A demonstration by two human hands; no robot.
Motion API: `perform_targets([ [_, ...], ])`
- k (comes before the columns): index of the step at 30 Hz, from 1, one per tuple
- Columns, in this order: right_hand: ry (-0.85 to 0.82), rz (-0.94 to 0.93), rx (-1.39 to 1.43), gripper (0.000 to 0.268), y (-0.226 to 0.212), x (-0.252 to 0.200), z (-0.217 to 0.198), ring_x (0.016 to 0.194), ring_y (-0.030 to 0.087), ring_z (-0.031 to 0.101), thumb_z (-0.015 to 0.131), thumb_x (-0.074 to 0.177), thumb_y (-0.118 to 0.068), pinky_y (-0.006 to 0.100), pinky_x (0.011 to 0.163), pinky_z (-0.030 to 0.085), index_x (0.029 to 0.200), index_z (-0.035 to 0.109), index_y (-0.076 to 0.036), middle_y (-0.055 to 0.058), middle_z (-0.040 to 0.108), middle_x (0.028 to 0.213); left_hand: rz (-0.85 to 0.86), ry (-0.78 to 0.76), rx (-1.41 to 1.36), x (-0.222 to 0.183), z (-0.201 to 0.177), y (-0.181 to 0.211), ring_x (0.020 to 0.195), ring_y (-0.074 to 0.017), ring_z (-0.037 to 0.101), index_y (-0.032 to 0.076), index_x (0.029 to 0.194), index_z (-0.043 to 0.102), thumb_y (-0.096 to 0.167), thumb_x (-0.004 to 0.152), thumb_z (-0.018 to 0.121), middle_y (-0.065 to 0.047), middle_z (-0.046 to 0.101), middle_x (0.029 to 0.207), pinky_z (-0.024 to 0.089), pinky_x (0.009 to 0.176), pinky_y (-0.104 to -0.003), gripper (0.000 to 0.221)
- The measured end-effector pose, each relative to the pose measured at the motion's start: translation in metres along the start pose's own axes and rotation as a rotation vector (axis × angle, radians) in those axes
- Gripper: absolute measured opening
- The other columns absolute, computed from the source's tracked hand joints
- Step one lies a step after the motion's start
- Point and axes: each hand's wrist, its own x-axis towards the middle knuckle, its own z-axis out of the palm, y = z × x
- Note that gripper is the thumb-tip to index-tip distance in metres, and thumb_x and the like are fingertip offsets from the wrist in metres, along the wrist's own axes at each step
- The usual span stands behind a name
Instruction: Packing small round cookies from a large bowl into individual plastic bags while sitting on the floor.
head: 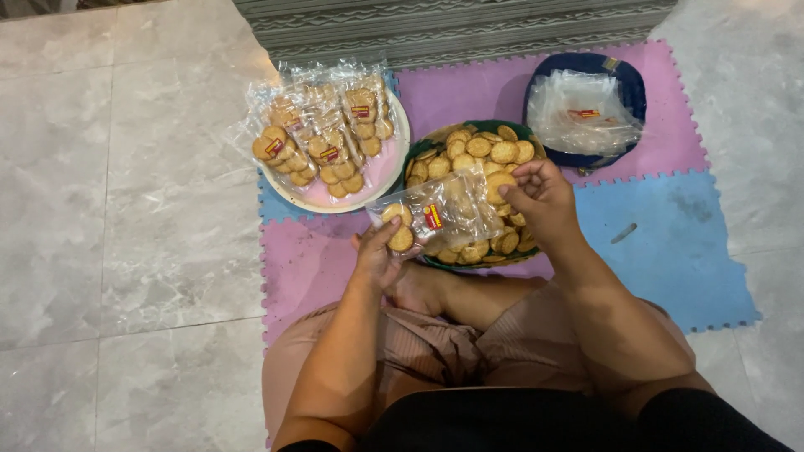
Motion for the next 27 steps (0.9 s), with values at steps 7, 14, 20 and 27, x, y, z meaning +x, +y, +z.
perform_targets([
  [7,-0.011,0.041,0.011,0.032,0.006,-0.010,0.014,0.055,0.008,0.060,0.081,0.086,-0.001,0.016,0.043,0.049,0.107,0.057,-0.001,0.003,0.056,0.080,0.014,-0.004,0.009,0.001,-0.007,0.000,0.069,-0.0323,0.076,0.004,0.109,0.063,0.015,0.087,0.080,-0.014,0.075,0.089,0.066,0.055,-0.054,0.030],
  [14,-0.357,0.316,-0.117,0.041,-0.050,-0.027,0.033,0.090,0.020,0.064,0.081,0.082,-0.001,0.029,0.072,0.061,0.122,0.072,0.000,0.012,0.058,0.110,0.037,-0.039,0.018,0.011,-0.014,-0.010,0.071,-0.0322,0.077,0.000,0.111,0.063,0.010,0.085,0.080,-0.016,0.075,0.091,0.065,0.055,-0.052,0.033],
  [20,-0.412,0.477,-0.131,0.056,-0.024,-0.020,0.026,0.069,0.015,0.068,0.080,0.081,0.002,0.028,0.058,0.063,0.134,0.067,-0.009,0.008,0.064,0.085,0.053,-0.018,0.073,-0.007,0.001,-0.002,0.071,-0.0287,0.077,0.000,0.112,0.065,0.011,0.084,0.082,-0.016,0.076,0.090,0.066,0.056,-0.049,0.034],
  [27,-0.399,0.512,-0.109,0.048,0.006,-0.017,0.023,0.064,0.025,0.074,0.080,0.078,0.005,0.032,0.048,0.062,0.124,0.069,-0.003,0.023,0.074,0.087,0.097,0.032,0.087,-0.001,-0.003,-0.005,0.069,-0.0259,0.076,0.001,0.111,0.065,0.012,0.082,0.083,-0.014,0.075,0.086,0.066,0.057,-0.046,0.036],
])
